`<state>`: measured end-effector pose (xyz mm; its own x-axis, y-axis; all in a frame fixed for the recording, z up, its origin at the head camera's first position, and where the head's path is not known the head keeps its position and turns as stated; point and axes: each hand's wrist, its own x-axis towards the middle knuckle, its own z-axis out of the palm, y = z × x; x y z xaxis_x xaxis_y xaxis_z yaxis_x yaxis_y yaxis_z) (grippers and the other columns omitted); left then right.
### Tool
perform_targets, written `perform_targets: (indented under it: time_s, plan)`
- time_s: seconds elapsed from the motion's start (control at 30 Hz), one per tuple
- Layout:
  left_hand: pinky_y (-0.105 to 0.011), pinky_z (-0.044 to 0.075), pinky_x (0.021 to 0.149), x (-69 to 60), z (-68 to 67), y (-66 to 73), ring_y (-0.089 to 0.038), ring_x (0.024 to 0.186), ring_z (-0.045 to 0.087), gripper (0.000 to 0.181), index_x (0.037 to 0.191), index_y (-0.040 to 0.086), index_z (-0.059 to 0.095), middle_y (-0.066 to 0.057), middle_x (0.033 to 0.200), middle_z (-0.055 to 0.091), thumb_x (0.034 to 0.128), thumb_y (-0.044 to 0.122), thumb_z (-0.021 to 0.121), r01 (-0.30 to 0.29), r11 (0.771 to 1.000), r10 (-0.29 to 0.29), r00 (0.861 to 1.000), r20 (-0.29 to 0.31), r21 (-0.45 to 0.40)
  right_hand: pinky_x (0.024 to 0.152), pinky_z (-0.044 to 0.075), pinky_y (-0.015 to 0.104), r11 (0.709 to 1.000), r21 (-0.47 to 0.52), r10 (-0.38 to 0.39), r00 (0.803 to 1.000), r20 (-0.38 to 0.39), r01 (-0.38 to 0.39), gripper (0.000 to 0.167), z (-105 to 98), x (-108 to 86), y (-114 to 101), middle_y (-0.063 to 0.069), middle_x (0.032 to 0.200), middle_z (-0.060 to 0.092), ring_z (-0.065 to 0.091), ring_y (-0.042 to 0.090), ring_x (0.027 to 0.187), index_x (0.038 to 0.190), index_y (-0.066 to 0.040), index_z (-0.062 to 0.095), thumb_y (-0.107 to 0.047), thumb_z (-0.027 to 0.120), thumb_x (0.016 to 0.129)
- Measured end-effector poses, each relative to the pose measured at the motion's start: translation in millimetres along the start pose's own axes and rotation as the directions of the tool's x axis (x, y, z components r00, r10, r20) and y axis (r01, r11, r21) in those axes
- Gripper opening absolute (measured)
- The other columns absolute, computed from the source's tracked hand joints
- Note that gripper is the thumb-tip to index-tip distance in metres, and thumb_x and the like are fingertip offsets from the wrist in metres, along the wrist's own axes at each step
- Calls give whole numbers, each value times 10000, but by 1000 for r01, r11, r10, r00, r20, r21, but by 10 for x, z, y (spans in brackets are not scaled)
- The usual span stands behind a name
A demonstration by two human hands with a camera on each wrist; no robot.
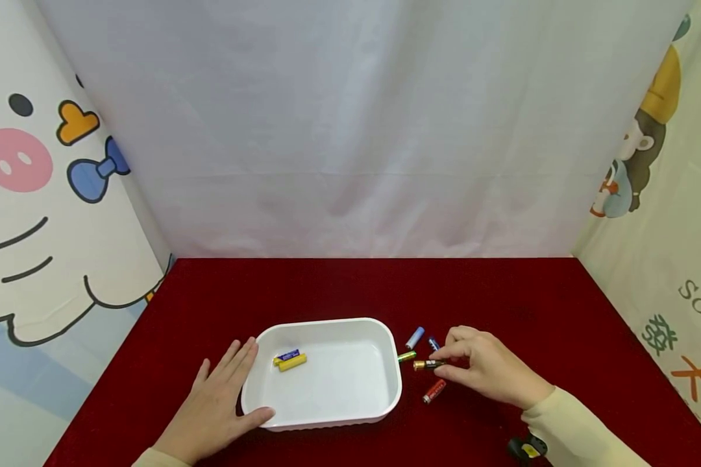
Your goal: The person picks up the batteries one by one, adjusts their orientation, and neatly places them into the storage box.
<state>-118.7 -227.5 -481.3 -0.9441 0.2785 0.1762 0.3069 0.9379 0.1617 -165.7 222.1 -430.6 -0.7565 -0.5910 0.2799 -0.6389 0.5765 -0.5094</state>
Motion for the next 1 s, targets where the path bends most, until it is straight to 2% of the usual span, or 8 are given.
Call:
perform_targets:
  time_s: [0.2,0.5,0.77,1.0]
  plan:
    - [-703,226,1036,4,-8,11,-285,1434,228,1040,1531,132,264,-17,1579,243,763,782,527,9,1000,-9,1000,14,4,581,430,171,998,-3,-68,998,5,68,157,52,215,-122,-187,805,518,462,40,686,980,-244,767,-224,771,825]
    - [-702,223,1038,4,-12,18,-287,1434,226,1047,1533,133,255,-17,1580,239,761,788,524,12,1000,-12,1000,16,-6,607,436,177,996,-20,-91,992,83,93,143,135,564,-313,-193,810,531,509,103,713,975,-229,770,-240,765,833]
    - [-699,225,1039,3,-25,31,-290,1434,226,1043,1533,132,253,-16,1580,239,766,786,522,8,1000,-7,1000,19,-8,648,438,194,991,-13,-128,981,148,131,137,231,884,-490,-173,788,525,536,102,759,980,-217,778,-252,742,852]
    - [-703,222,1037,8,-25,33,-291,1432,229,1038,1531,132,262,-22,1575,253,765,775,537,8,1000,-7,1000,15,-12,649,420,192,987,-20,-149,962,230,158,140,363,1157,-645,-175,773,512,540,110,776,983,-224,774,-273,738,858]
